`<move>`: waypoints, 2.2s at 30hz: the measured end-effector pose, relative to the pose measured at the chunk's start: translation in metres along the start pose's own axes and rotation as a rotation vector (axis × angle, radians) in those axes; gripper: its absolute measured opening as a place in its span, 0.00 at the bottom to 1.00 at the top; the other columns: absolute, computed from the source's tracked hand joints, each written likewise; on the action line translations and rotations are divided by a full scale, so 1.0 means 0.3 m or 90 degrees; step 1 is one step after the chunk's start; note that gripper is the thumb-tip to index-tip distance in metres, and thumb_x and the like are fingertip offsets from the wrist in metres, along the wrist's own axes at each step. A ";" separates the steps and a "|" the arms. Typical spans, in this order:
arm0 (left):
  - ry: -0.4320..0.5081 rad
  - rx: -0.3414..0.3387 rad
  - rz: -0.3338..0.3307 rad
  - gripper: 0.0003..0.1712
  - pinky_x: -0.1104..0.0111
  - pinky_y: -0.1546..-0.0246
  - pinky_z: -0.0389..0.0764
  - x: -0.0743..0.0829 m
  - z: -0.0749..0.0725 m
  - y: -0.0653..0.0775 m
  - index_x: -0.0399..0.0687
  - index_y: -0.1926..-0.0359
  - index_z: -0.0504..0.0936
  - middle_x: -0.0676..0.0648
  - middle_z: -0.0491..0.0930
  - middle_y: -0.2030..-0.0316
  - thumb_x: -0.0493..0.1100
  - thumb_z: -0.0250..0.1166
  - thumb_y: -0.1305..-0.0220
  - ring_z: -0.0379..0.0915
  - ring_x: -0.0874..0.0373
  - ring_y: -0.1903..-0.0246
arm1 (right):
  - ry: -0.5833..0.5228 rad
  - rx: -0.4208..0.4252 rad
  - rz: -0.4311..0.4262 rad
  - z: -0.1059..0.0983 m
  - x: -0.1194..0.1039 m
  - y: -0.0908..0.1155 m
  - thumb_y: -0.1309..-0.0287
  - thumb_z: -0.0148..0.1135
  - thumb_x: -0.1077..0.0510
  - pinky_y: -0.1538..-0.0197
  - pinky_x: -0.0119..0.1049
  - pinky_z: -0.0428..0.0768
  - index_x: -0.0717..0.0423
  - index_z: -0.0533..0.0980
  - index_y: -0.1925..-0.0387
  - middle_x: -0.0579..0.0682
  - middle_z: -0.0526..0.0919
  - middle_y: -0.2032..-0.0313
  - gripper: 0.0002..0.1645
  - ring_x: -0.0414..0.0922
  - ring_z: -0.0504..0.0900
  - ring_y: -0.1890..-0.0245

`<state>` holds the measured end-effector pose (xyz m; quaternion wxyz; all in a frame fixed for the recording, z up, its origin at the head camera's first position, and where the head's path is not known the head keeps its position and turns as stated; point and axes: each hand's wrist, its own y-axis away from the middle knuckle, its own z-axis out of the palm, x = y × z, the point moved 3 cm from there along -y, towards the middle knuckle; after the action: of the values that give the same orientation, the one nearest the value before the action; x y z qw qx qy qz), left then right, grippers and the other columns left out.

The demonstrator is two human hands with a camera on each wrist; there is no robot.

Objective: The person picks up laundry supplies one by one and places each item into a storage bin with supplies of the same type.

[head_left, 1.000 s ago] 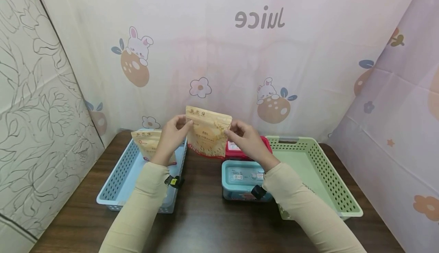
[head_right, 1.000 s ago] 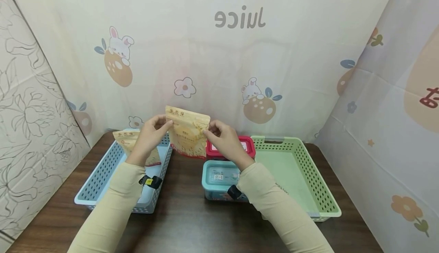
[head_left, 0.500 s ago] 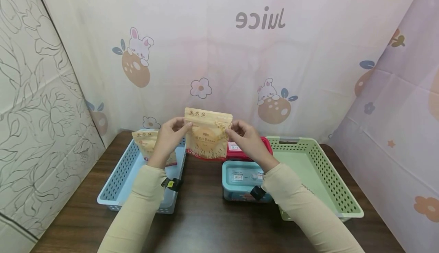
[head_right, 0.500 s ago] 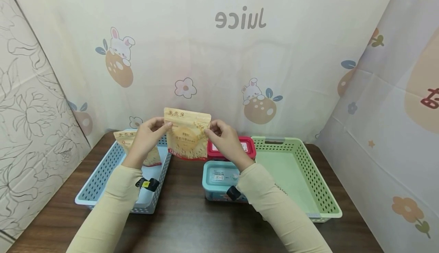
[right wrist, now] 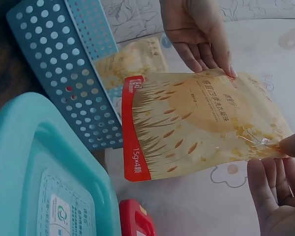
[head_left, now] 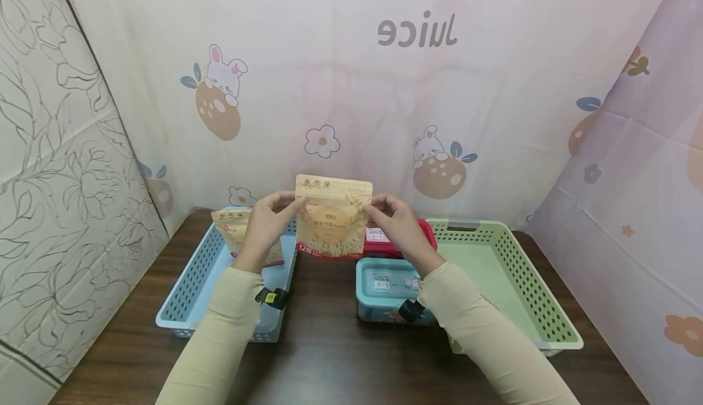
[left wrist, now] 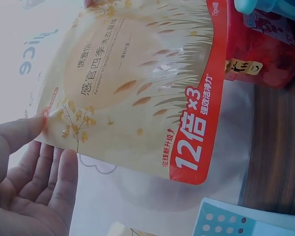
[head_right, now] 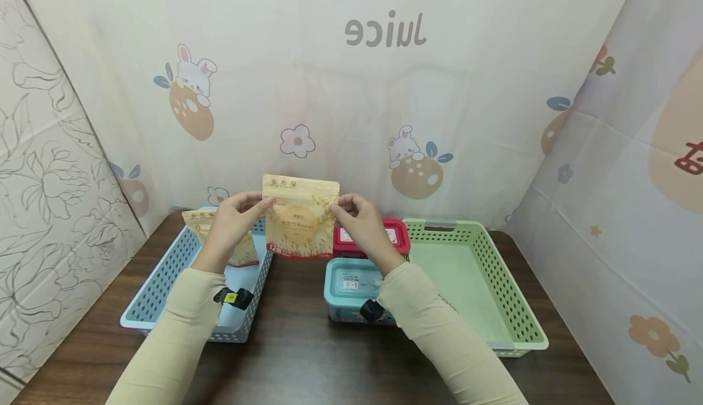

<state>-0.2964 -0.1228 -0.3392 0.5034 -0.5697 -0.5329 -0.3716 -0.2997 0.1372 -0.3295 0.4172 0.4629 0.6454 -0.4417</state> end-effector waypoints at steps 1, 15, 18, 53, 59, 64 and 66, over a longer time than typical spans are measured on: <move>0.005 -0.001 -0.001 0.27 0.51 0.41 0.73 0.000 -0.002 0.001 0.47 0.46 0.83 0.46 0.83 0.49 0.60 0.68 0.36 0.74 0.51 0.45 | -0.004 -0.003 0.002 0.001 0.000 0.000 0.31 0.62 0.53 0.49 0.42 0.83 0.60 0.75 0.51 0.57 0.78 0.57 0.15 0.57 0.80 0.54; 0.028 -0.003 -0.029 0.32 0.52 0.41 0.74 -0.022 -0.036 0.005 0.46 0.42 0.82 0.45 0.81 0.46 0.62 0.69 0.38 0.76 0.50 0.47 | -0.034 0.009 0.015 0.029 0.002 -0.003 0.32 0.63 0.55 0.53 0.37 0.84 0.62 0.75 0.50 0.57 0.78 0.57 0.16 0.51 0.81 0.56; 0.019 -0.002 -0.024 0.31 0.52 0.41 0.75 -0.024 -0.044 0.008 0.45 0.42 0.82 0.45 0.81 0.46 0.62 0.68 0.37 0.77 0.50 0.48 | -0.031 0.010 0.017 0.039 0.005 -0.005 0.32 0.64 0.55 0.50 0.40 0.84 0.62 0.74 0.50 0.56 0.77 0.57 0.16 0.52 0.80 0.55; -0.026 0.077 -0.055 0.40 0.42 0.34 0.62 -0.063 -0.236 0.092 0.41 0.36 0.77 0.39 0.75 0.38 0.66 0.66 0.37 0.74 0.42 0.42 | -0.087 -0.033 0.001 0.259 -0.017 -0.002 0.33 0.66 0.56 0.55 0.37 0.85 0.61 0.77 0.54 0.55 0.78 0.61 0.13 0.59 0.80 0.53; -0.035 0.088 -0.042 0.41 0.41 0.35 0.63 -0.075 -0.277 0.107 0.40 0.35 0.76 0.39 0.74 0.37 0.66 0.65 0.37 0.70 0.42 0.39 | -0.079 -0.055 0.004 0.302 -0.024 0.002 0.33 0.65 0.53 0.53 0.37 0.85 0.58 0.77 0.53 0.54 0.78 0.59 0.14 0.52 0.80 0.55; -0.050 0.087 -0.031 0.42 0.41 0.35 0.64 -0.082 -0.315 0.125 0.39 0.34 0.74 0.38 0.73 0.37 0.66 0.63 0.35 0.67 0.42 0.37 | -0.067 -0.077 -0.001 0.340 -0.029 0.000 0.33 0.66 0.52 0.53 0.36 0.84 0.56 0.77 0.53 0.52 0.79 0.59 0.14 0.51 0.80 0.55; -0.060 0.089 -0.034 0.42 0.41 0.35 0.64 -0.087 -0.331 0.133 0.40 0.34 0.73 0.38 0.72 0.37 0.67 0.62 0.35 0.67 0.42 0.36 | -0.067 -0.089 -0.002 0.356 -0.031 -0.001 0.33 0.66 0.51 0.53 0.36 0.84 0.55 0.77 0.52 0.52 0.79 0.58 0.14 0.52 0.80 0.55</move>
<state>-0.2500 -0.2220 -0.3497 0.5061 -0.5359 -0.5954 -0.3195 -0.2841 0.0328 -0.3487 0.4809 0.4079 0.6526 -0.4201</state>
